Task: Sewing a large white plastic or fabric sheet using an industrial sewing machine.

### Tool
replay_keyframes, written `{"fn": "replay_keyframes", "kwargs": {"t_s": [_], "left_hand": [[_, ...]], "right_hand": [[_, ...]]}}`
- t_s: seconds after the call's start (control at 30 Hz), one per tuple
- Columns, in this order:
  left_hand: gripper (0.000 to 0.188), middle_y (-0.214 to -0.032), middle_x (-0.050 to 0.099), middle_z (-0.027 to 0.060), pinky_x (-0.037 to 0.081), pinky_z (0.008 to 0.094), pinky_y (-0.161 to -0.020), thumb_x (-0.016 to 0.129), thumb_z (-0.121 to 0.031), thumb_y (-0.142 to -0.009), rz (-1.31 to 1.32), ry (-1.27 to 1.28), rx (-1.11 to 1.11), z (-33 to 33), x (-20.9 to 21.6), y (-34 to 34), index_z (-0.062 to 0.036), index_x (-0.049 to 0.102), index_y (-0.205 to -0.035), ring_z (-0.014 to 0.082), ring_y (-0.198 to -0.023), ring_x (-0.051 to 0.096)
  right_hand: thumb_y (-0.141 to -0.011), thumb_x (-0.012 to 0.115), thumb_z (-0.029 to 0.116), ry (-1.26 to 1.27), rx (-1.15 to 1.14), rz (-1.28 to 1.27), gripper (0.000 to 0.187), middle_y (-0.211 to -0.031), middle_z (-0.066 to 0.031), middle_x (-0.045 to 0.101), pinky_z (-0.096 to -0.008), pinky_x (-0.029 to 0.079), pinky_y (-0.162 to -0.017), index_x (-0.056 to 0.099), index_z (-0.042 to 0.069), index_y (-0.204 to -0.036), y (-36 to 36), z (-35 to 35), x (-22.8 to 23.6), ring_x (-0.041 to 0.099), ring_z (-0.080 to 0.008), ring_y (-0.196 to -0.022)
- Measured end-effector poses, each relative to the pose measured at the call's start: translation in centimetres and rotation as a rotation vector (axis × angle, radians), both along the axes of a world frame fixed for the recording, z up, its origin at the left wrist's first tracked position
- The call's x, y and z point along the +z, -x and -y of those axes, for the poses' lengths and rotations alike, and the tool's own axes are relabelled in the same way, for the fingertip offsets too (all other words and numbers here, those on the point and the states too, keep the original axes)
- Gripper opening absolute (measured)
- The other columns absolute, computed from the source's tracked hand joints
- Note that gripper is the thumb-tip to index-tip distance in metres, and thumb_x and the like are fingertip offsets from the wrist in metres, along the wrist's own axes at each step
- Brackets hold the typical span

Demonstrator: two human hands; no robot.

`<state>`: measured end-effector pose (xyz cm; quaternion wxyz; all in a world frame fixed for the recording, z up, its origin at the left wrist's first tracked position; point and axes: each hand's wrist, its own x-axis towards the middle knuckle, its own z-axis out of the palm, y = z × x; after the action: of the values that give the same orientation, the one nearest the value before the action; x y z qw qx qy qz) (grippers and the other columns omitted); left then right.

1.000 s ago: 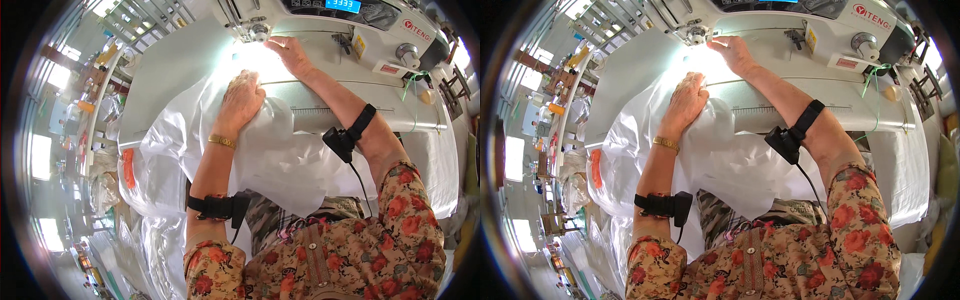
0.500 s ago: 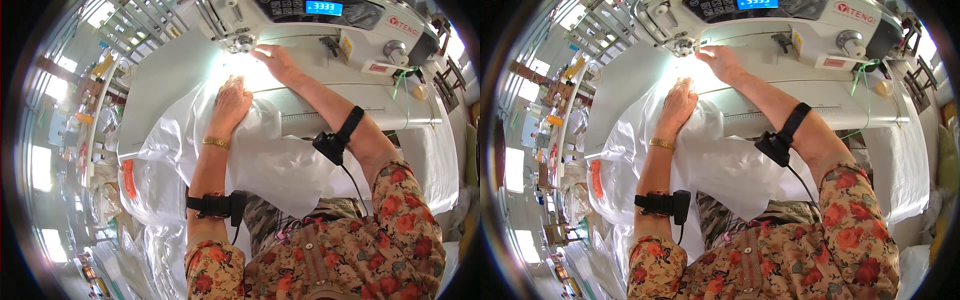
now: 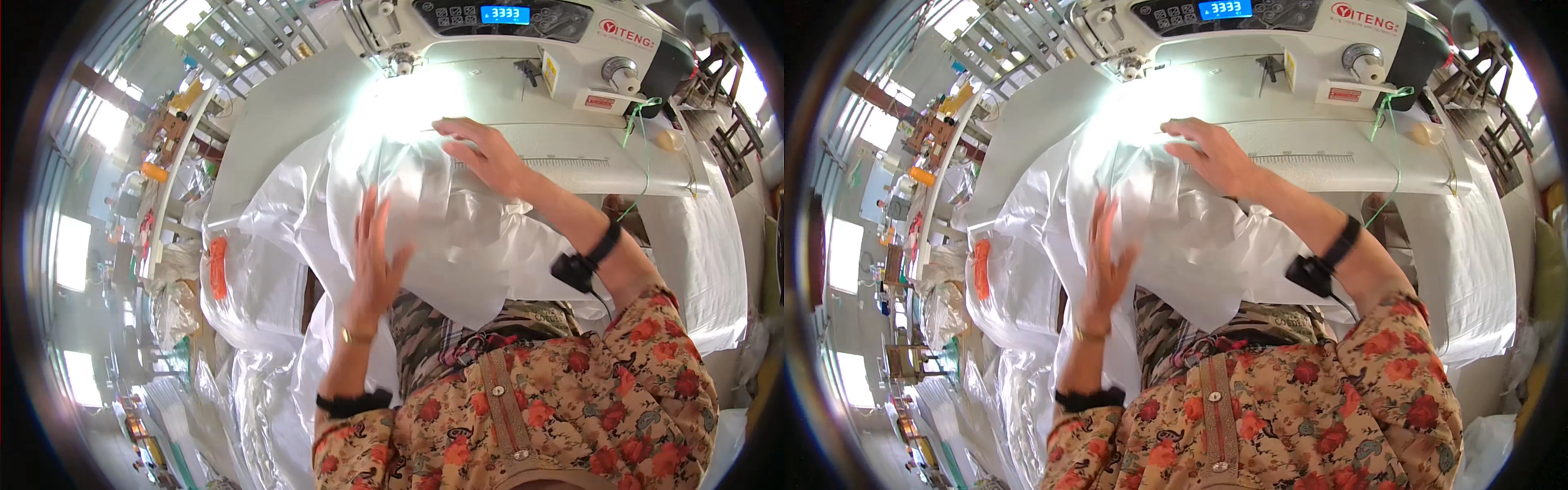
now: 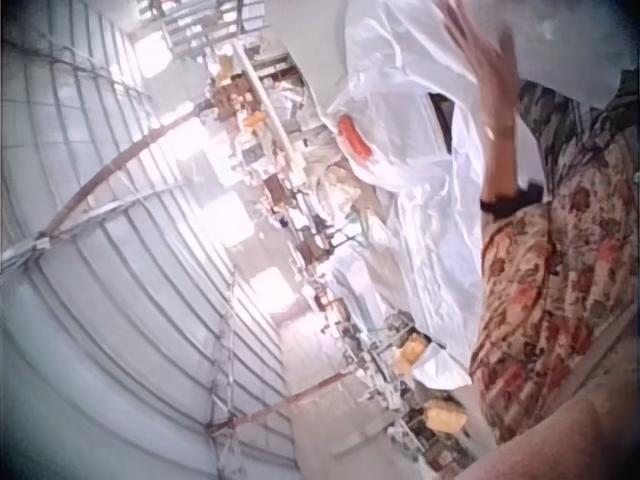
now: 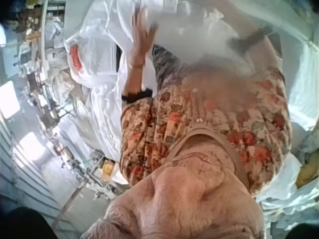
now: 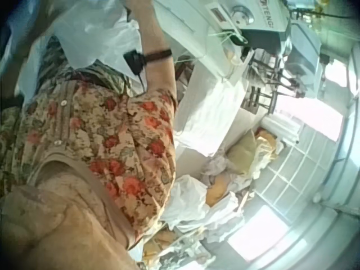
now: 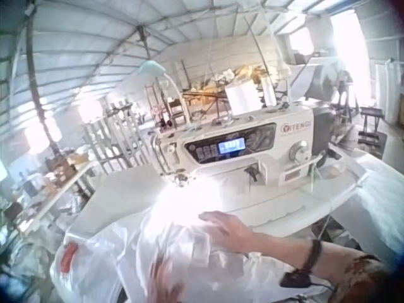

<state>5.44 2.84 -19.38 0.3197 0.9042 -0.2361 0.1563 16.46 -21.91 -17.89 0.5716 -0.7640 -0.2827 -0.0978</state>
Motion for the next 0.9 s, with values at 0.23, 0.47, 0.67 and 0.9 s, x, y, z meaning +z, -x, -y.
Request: {"fn": "replay_keyframes", "kwargs": {"t_s": [0.23,0.47,0.67,0.9], "left_hand": [[0.095,-0.154,0.017,0.0273,0.018,0.0548,-0.114,0.077,-0.025,-0.076,-0.079,-0.276,0.679,-4.3,-10.4,21.2,-0.0008,0.021,-0.148,0.0436,-0.142,0.016],[0.077,-0.147,0.032,0.0245,0.023,0.0526,-0.11,0.066,-0.023,-0.084,-0.154,-0.266,1.331,-7.6,-16.6,25.9,0.0013,0.026,-0.145,0.0427,-0.136,0.027],[0.024,-0.097,0.061,0.0126,0.05,0.0367,-0.079,0.055,-0.005,-0.087,-0.526,0.798,1.063,-14.9,-13.5,26.9,0.0054,0.065,-0.106,0.0274,-0.089,0.061],[0.031,-0.109,0.063,0.0183,0.044,0.0433,-0.097,0.058,-0.022,-0.086,0.157,-0.215,0.821,-13.7,2.7,29.8,0.0048,0.065,-0.101,0.0325,-0.1,0.059]], "right_hand": [[-0.079,0.071,0.011,0.235,-0.089,0.457,0.03,-0.109,-0.0154,0.059,-0.0433,0.048,-0.083,0.059,0.004,-0.105,10.3,2.7,-6.5,0.057,-0.0349,-0.096],[-0.073,0.079,0.011,-0.149,-0.532,-0.256,0.05,-0.104,-0.0132,0.054,-0.0397,0.045,-0.081,0.048,0.003,-0.111,10.9,1.0,-13.2,0.054,-0.0329,-0.095],[-0.073,0.077,0.013,0.204,-0.504,0.463,0.044,-0.101,-0.0118,0.056,-0.0396,0.044,-0.081,0.052,0.006,-0.108,11.7,1.2,-7.6,0.054,-0.034,-0.093],[-0.086,0.065,0.04,0.376,0.34,-0.062,0.039,-0.101,-0.0178,0.063,-0.0392,0.047,-0.08,0.062,0.004,-0.1,10.6,-5.2,-6.9,0.061,-0.032,-0.095]]}}
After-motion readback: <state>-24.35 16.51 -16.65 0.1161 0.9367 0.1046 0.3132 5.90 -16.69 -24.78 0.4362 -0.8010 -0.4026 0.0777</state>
